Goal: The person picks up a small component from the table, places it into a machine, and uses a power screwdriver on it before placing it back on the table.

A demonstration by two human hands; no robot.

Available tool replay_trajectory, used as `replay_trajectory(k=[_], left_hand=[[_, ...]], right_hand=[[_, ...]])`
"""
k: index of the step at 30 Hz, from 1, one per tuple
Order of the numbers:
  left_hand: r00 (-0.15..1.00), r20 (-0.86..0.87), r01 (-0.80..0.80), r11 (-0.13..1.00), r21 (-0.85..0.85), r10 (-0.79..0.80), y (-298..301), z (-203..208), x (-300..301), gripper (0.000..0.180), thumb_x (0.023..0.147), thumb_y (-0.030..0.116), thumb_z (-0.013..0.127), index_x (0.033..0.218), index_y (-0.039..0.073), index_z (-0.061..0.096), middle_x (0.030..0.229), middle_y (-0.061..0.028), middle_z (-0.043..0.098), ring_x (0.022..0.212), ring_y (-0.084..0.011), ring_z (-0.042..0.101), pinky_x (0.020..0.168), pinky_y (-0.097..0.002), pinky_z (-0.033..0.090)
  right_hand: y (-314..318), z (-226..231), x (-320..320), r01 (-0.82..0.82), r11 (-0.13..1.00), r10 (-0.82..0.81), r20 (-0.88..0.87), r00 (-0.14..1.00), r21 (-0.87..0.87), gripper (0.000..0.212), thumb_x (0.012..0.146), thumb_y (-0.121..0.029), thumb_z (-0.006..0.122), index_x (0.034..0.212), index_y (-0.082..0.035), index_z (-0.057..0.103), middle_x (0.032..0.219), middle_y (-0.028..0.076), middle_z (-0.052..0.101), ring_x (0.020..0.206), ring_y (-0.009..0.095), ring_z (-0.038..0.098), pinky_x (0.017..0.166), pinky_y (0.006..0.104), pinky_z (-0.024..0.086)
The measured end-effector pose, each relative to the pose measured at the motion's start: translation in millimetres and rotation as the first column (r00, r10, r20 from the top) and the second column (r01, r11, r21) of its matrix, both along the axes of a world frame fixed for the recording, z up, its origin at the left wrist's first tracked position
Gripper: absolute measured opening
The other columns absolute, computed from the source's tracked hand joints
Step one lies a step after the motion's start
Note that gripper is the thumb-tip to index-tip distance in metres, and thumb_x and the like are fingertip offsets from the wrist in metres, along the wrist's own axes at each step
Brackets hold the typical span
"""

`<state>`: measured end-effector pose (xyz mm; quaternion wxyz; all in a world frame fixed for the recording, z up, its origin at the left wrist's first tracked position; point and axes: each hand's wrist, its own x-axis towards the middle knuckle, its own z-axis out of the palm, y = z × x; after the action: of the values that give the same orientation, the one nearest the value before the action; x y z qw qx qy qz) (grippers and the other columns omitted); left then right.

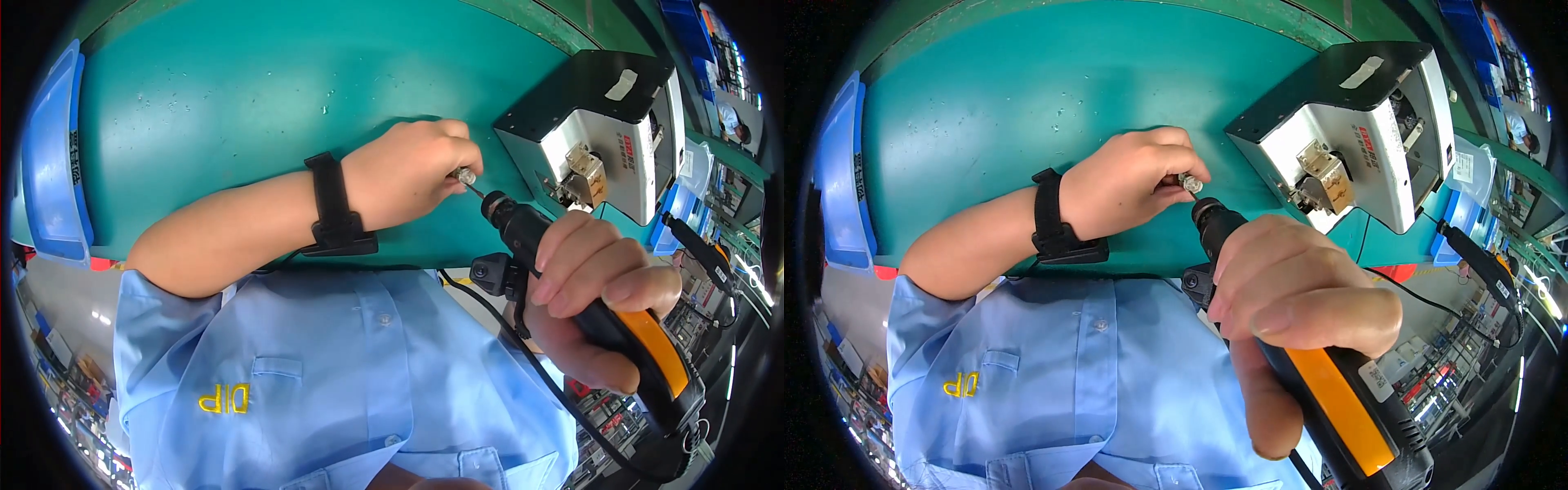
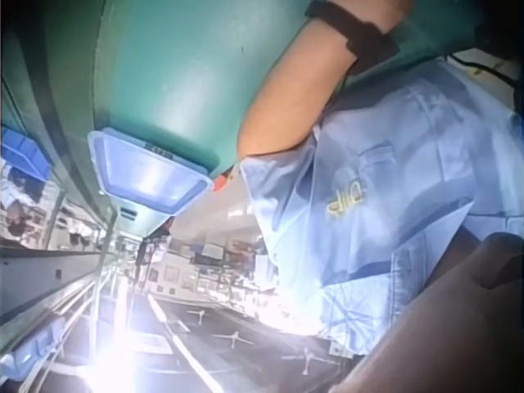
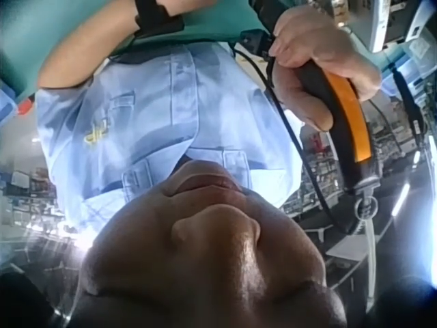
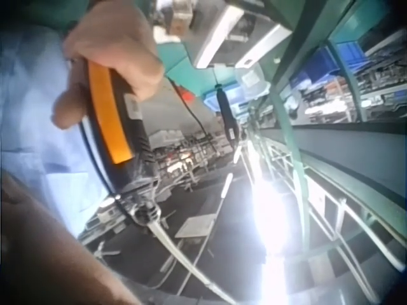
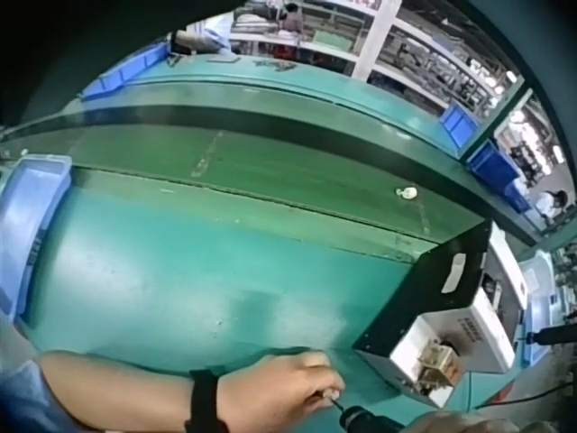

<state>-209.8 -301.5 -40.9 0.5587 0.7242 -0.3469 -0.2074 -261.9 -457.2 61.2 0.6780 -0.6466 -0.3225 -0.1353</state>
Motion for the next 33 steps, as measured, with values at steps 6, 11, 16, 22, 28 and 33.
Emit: replay_trajectory(k=[6,11,16,22,28,33], left_hand=[[0.999,0.046,0.006,1.000,0.008,-0.007,0.8,-1.2,1.3,0.020,0.074,-0.004,0.069,0.091,0.003,0.063,0.087,-0.0083,0.059,0.074,-0.0234,0.063,0.063,-0.0312,0.053],[0.999,0.053,0.006,1.000,0.008,-0.006,0.7,-2.8,0.3,0.020,0.074,-0.005,0.068,0.091,0.003,0.062,0.087,-0.0084,0.059,0.075,-0.0234,0.063,0.063,-0.0309,0.053],[0.998,0.061,-0.003,1.000,-0.012,0.004,0.7,-4.9,-1.2,0.020,0.074,-0.005,0.068,0.092,0.003,0.062,0.087,-0.0085,0.059,0.075,-0.0237,0.063,0.063,-0.0314,0.053],[1.000,0.027,0.014,1.000,0.018,-0.015,0.0,0.9,0.2,0.015,0.076,0.000,0.066,0.090,0.003,0.063,0.090,-0.0111,0.060,0.079,-0.0286,0.062,0.068,-0.0369,0.051],[0.997,0.081,-0.001,1.000,-0.010,0.002,0.2,-1.8,3.2,0.021,0.073,-0.005,0.066,0.092,0.003,0.062,0.086,-0.0102,0.059,0.075,-0.0266,0.062,0.062,-0.0347,0.051],[0.995,0.103,-0.006,1.000,-0.005,0.007,1.2,-1.5,3.6,0.018,0.074,-0.002,0.066,0.091,0.004,0.062,0.086,-0.0104,0.059,0.077,-0.0297,0.061,0.065,-0.0381,0.050]], right_hand=[[-0.9,2.2,2.0,-0.014,1.000,0.014,-0.015,1.000,-0.001,0.054,0.087,-0.052,0.056,0.101,-0.001,0.044,0.067,0.007,0.052,0.055,0.015,0.050,0.050,0.0269,0.039],[-3.3,1.5,5.0,-0.050,0.998,0.048,-0.053,0.997,-0.038,0.053,0.088,-0.052,0.056,0.100,-0.002,0.043,0.066,0.007,0.052,0.055,0.015,0.050,0.050,0.0271,0.040],[1.6,-4.9,5.6,-0.028,0.999,0.030,-0.079,0.996,0.019,0.052,0.088,-0.051,0.056,0.099,-0.002,0.043,0.066,0.006,0.052,0.054,0.016,0.050,0.050,0.0272,0.040],[2.1,-5.6,8.9,-0.025,1.000,0.026,-0.078,0.997,0.018,0.050,0.088,-0.051,0.056,0.096,-0.003,0.043,0.065,0.006,0.052,0.052,0.015,0.049,0.050,0.0268,0.039],[3.3,-10.9,15.5,-0.018,0.999,0.021,-0.073,0.997,0.040,0.050,0.084,-0.047,0.063,0.097,-0.003,0.043,0.064,0.005,0.053,0.051,0.015,0.050,0.050,0.0274,0.040],[16.7,-5.0,12.3,0.178,0.983,-0.170,-0.152,0.974,0.041,0.050,0.084,-0.048,0.062,0.097,-0.003,0.044,0.060,0.002,0.050,0.048,0.014,0.048,0.048,0.0274,0.039]])
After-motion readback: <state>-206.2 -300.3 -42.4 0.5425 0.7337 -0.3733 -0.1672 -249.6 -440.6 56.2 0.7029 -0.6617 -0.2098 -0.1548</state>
